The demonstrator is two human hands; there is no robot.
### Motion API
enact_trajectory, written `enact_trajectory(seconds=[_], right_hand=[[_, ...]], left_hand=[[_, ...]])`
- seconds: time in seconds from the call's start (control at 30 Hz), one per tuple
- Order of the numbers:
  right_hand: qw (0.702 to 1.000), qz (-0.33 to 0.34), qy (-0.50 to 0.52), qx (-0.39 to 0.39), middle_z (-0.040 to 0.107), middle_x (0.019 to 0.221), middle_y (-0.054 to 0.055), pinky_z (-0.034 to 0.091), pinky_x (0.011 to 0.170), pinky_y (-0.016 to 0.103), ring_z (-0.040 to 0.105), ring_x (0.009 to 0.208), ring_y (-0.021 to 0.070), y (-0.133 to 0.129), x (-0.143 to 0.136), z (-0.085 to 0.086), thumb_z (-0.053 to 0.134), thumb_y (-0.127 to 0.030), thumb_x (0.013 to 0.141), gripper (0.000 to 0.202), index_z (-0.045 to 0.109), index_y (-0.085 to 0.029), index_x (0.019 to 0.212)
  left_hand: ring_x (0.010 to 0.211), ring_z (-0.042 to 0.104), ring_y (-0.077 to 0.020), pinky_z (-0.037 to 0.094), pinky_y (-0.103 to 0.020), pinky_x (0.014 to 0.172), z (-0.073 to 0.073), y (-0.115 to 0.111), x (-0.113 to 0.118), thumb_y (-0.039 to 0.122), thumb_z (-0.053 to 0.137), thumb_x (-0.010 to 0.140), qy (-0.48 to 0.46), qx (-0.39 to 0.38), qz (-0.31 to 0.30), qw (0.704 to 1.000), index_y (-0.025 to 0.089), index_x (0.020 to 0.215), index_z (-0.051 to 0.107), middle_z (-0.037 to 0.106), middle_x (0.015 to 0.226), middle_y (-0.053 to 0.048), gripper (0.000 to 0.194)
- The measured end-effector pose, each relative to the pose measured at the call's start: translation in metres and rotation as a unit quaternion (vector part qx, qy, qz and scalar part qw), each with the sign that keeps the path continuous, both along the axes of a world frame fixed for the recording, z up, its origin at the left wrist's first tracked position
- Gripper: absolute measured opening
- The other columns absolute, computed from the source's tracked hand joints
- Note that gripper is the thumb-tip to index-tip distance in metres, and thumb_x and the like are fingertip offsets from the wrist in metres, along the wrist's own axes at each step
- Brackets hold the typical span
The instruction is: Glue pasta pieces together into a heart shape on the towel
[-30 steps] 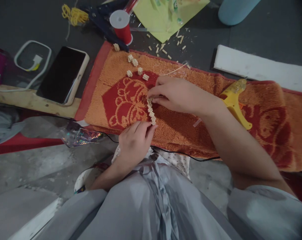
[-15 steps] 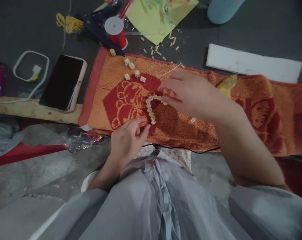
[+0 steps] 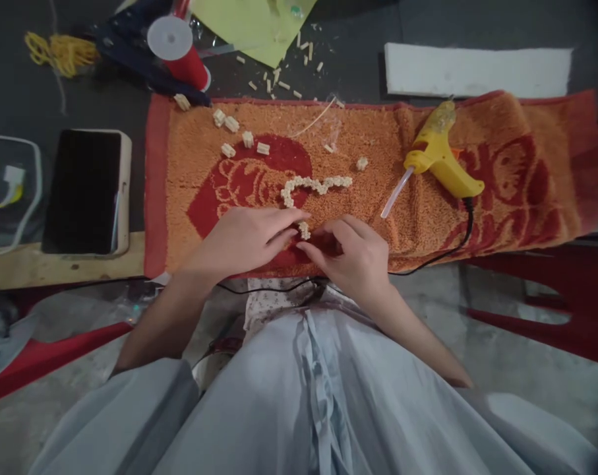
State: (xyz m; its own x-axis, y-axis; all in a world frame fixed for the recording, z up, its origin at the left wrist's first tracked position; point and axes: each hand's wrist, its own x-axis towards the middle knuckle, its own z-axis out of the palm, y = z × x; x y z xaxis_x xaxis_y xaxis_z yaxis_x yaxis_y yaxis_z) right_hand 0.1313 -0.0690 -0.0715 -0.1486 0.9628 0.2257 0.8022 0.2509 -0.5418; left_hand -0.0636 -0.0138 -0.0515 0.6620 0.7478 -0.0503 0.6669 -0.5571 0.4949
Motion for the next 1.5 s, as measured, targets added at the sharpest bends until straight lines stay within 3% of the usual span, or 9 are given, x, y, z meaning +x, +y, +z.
enact_trajectory(seconds=[0.23, 0.67, 0.9, 1.5], right_hand=[[0.998, 0.006, 0.02, 0.055, 0.066, 0.07, 0.002, 0.044, 0.058, 0.026, 0.058, 0.063, 0.0141, 0.0012, -0.0036, -0.0043, 0.066, -0.038, 0.088, 0.022, 0.064, -0.019, 0.076], [0.997, 0.02, 0.042, 0.059, 0.067, 0.072, 0.003, 0.046, 0.059, 0.025, 0.058, 0.063, 0.0134, 0.0038, -0.0002, -0.0076, 0.066, -0.037, 0.089, 0.02, 0.066, -0.02, 0.078], [0.997, 0.027, 0.041, 0.053, 0.07, 0.079, 0.005, 0.051, 0.065, 0.028, 0.064, 0.072, 0.0169, 0.0021, 0.0008, -0.0079, 0.062, -0.035, 0.091, 0.017, 0.068, -0.021, 0.085], [0.997, 0.014, 0.02, 0.067, 0.068, 0.071, 0.003, 0.047, 0.056, 0.027, 0.059, 0.061, 0.0138, 0.0021, -0.001, -0.0044, 0.066, -0.032, 0.089, 0.014, 0.067, -0.021, 0.08]], left_hand=[[0.098, 0.07, -0.0159, 0.051, -0.025, 0.082, -0.0021, 0.0069, 0.0008, 0.027, 0.045, 0.096, 0.008, -0.005, -0.031, 0.999, 0.028, 0.115, 0.067, 0.074, 0.111, 0.001, 0.029], [0.099, 0.07, -0.0159, 0.049, -0.024, 0.079, -0.0055, 0.0059, 0.0024, 0.026, 0.045, 0.096, 0.01, -0.006, -0.012, 1.0, 0.029, 0.111, 0.068, 0.074, 0.111, 0.001, 0.028], [0.099, 0.07, -0.0155, 0.049, -0.023, 0.079, -0.0047, 0.0055, 0.0036, 0.026, 0.044, 0.096, 0.012, -0.01, -0.006, 1.0, 0.03, 0.112, 0.068, 0.074, 0.11, 0.002, 0.029], [0.096, 0.069, -0.0164, 0.046, -0.025, 0.079, -0.0029, 0.0067, 0.0076, 0.027, 0.047, 0.095, 0.017, -0.059, 0.011, 0.998, 0.03, 0.106, 0.068, 0.073, 0.105, 0.003, 0.025]])
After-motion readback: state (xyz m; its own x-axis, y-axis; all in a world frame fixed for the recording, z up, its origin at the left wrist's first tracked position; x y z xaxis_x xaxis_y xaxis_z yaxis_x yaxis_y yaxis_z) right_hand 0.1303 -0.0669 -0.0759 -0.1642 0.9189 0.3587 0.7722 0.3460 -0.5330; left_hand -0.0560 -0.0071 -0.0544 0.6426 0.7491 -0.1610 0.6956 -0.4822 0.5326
